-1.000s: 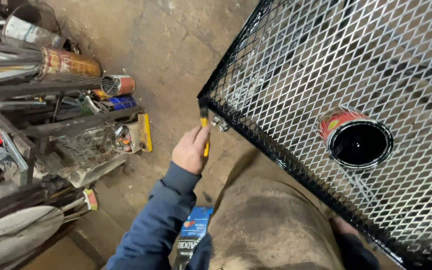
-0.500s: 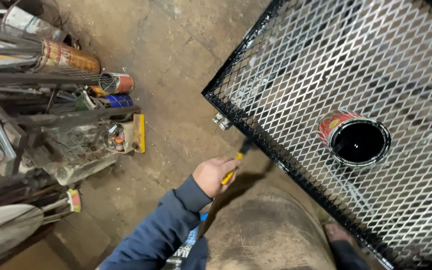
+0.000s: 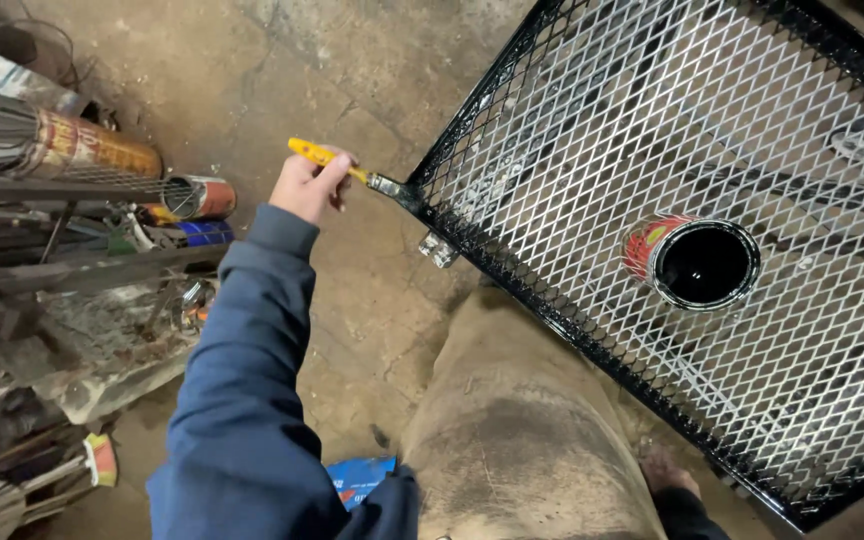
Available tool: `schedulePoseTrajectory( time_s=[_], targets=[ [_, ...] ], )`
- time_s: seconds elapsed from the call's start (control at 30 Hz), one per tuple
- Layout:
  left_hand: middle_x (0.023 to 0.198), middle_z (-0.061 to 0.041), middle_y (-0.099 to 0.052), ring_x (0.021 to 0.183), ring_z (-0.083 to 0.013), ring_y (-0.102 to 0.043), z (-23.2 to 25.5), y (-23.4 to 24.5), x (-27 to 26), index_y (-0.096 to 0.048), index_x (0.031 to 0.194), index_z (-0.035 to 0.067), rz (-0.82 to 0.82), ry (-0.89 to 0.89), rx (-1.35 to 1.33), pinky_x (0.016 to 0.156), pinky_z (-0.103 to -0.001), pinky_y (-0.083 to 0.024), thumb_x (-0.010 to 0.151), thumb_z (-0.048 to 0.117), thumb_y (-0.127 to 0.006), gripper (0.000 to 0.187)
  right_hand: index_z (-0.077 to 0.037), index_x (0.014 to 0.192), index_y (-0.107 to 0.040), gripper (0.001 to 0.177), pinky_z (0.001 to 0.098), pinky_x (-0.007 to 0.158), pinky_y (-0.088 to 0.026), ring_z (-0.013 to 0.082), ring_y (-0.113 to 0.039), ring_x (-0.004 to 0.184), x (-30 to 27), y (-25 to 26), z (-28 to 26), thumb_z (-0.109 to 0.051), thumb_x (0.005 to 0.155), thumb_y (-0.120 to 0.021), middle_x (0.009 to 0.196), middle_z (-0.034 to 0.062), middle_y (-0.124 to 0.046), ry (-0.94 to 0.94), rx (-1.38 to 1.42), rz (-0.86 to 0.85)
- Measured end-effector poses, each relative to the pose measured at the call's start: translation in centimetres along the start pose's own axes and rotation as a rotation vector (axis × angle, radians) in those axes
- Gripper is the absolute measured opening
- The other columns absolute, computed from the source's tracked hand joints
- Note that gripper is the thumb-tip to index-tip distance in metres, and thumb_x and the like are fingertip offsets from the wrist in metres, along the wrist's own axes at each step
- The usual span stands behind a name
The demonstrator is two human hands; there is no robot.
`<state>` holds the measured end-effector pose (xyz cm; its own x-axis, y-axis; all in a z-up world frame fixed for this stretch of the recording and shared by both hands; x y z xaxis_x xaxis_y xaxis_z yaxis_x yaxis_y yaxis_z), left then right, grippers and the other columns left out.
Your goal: Painting the border of a metal mesh grate with black paint using a paintbrush.
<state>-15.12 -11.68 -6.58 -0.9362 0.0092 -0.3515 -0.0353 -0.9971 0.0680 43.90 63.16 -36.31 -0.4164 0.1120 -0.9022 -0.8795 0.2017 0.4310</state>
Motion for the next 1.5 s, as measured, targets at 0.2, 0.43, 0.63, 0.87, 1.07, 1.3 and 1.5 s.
schedulePoseTrajectory(
  time_s=[0.2,0.43,0.63,0.87,1.07,1.3,1.5],
  targets=[
    [0.08,0.0,-0.062,0.062,-0.0084,-0.058,1.5,0.8,5.5,-0.07,0.108,0.003,-0.086,-0.04,0.13,0.054,-0.026,-0.05,0.106,0.022,-0.065,0.02,-0.028,0.13,-0.074,0.047,0.0386,0.103,-0.056,0.0294,-0.071,0.123,-3.2,-2.2,-0.5,-0.056,0.095,-0.061,0.133,0.0105,-0.075,-0.382,0.367,-0.034],
    [0.084,0.001,-0.066,0.067,-0.0076,-0.06,1.6,-0.8,8.9,-0.07,0.109,0.006,-0.302,0.07,0.147,0.057,-0.025,-0.051,0.105,0.023,-0.064,0.019,-0.031,0.128,-0.071,0.042,0.04,0.1,-0.057,0.032,-0.067,0.122,-2.8,-2.6,-4.0,-0.053,0.097,-0.053,0.136,0.0086,-0.069,-0.205,0.276,0.049],
    [0.081,0.001,-0.064,0.065,-0.0081,-0.06,1.1,-1.6,10.7,-0.071,0.111,0.008,-0.397,0.187,0.126,0.057,-0.026,-0.052,0.103,0.027,-0.065,0.022,-0.033,0.133,-0.063,0.047,0.0428,0.096,-0.057,0.034,-0.068,0.117,-2.8,-1.7,-5.5,-0.055,0.096,-0.047,0.132,0.0119,-0.068,-0.139,0.225,0.114],
    [0.079,0.001,-0.064,0.06,-0.008,-0.057,1.5,-3.5,12.4,-0.07,0.106,0.008,-0.471,0.243,0.034,0.054,-0.025,-0.048,0.102,0.029,-0.067,0.022,-0.025,0.123,-0.065,0.044,0.0462,0.092,-0.056,0.0378,-0.068,0.111,-3.3,-1.9,-5.8,-0.058,0.097,-0.052,0.12,0.0142,-0.072,-0.203,0.225,0.077],
    [0.076,0.003,-0.066,0.059,-0.0048,-0.058,1.7,-3.7,12.1,-0.07,0.099,0.005,-0.351,0.18,0.033,0.052,-0.024,-0.049,0.104,0.029,-0.064,0.025,-0.022,0.11,-0.068,0.044,0.0453,0.089,-0.059,0.0364,-0.071,0.108,-3.8,-1.8,-5.8,-0.061,0.098,-0.051,0.115,0.011,-0.076,-0.161,0.198,0.124],
    [0.075,-0.002,-0.066,0.055,-0.007,-0.053,1.0,-3.3,0.6,-0.068,0.103,0.002,0.058,-0.069,-0.149,0.049,-0.024,-0.046,0.107,0.02,-0.064,0.019,-0.032,0.134,-0.066,0.053,0.048,0.094,-0.057,0.039,-0.07,0.112,-2.4,-1.2,-4.4,-0.068,0.097,-0.053,0.118,0.0178,-0.076,-0.339,0.304,0.15],
    [0.083,-0.005,-0.072,0.064,-0.0101,-0.065,-4.8,-9.3,-12.6,-0.07,0.112,0.0,0.081,0.091,-0.253,0.053,-0.026,-0.055,0.102,0.017,-0.063,0.021,-0.027,0.126,-0.07,0.057,0.0438,0.094,-0.06,0.0303,-0.076,0.107,-1.1,0.1,-4.8,-0.067,0.089,-0.055,0.117,0.0069,-0.081,-0.244,0.279,0.12]
  ],
)
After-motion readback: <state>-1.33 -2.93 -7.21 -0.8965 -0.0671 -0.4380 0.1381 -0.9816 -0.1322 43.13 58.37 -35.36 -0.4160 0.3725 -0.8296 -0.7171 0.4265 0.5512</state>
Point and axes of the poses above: each hand's wrist, its own x-axis towards the middle knuckle, its own y-axis out of the back of the hand, z = x × y, the point moved 7 cm from there along x, towards the middle knuckle
